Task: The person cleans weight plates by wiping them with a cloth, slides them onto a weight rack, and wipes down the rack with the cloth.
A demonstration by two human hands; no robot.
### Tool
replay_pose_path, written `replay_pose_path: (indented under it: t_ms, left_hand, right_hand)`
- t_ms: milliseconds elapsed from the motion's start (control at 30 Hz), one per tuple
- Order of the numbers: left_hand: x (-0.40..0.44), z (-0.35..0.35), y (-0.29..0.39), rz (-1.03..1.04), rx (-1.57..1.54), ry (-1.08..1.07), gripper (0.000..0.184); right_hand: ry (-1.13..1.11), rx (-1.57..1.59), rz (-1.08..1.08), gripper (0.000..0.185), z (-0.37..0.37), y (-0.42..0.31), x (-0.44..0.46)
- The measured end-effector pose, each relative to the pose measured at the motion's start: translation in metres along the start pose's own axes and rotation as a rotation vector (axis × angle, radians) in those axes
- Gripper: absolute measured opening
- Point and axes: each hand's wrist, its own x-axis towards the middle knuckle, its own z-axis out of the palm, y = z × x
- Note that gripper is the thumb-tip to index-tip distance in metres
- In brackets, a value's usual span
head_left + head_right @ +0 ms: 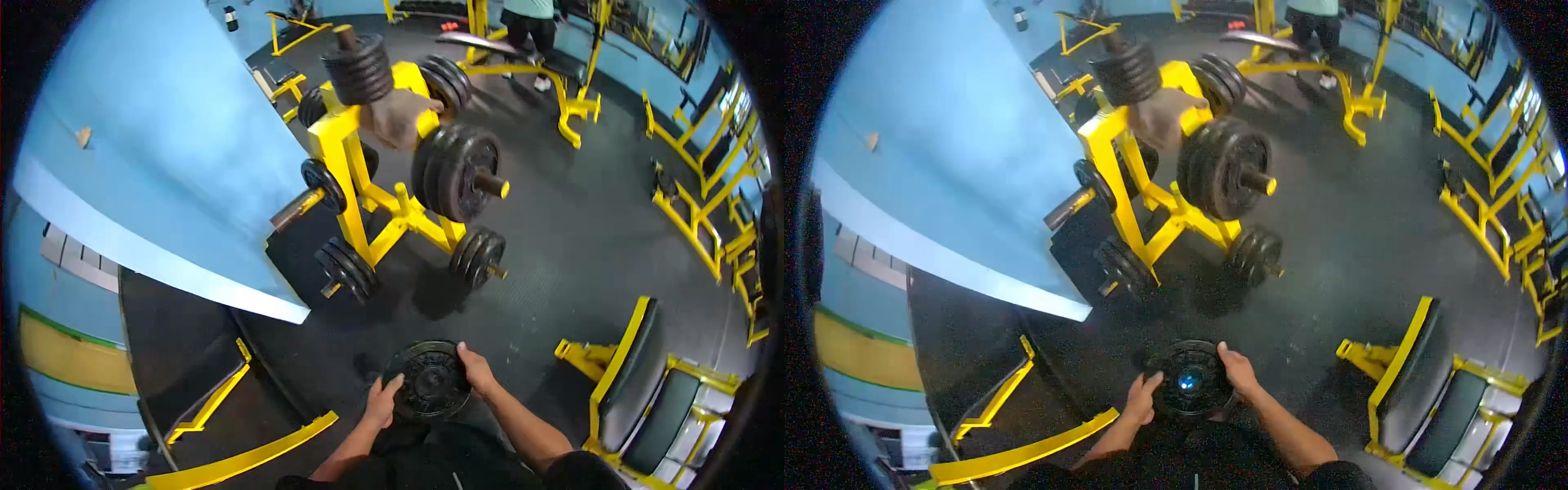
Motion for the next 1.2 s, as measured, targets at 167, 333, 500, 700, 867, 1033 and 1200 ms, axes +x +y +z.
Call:
replay_pose_path:
  t_ms: [167,333,500,700,867,1033,1200]
  left_hand:
    - [0.08,-0.053,0.081,0.06,-0.099,-0.021,0.057]
    - [0.125,-0.109,0.212,0.139,-0.047,0.13,0.058]
    - [0.187,-0.178,0.3,0.201,-0.198,0.091,0.056]
    - [0.264,-0.214,0.343,0.256,-0.341,-0.042,0.061]
    - [0.308,-0.218,0.347,0.089,-0.232,0.046,0.063]
    - [0.316,-0.209,0.36,0.042,-0.39,-0.176,0.064]
    - [0.33,-0.2,0.361,0.031,-0.487,-0.227,0.055]
  right_hand:
    - [-0.053,-0.266,-0.268,0.029,0.089,-0.063,0.036]
    - [-0.1,-0.453,-0.436,0.028,0.218,-0.126,0.068]
    - [-0.129,-0.69,-0.514,0.034,0.351,-0.203,0.067]
    - [-0.1,-0.763,-0.619,0.039,0.427,-0.234,0.107]
    - [-0.048,-0.824,-0.653,0.038,0.448,-0.247,0.126]
    - [-0.008,-0.748,-0.604,0.038,0.45,-0.247,0.134]
    - [0.057,-0.832,-0.589,0.038,0.454,-0.25,0.134]
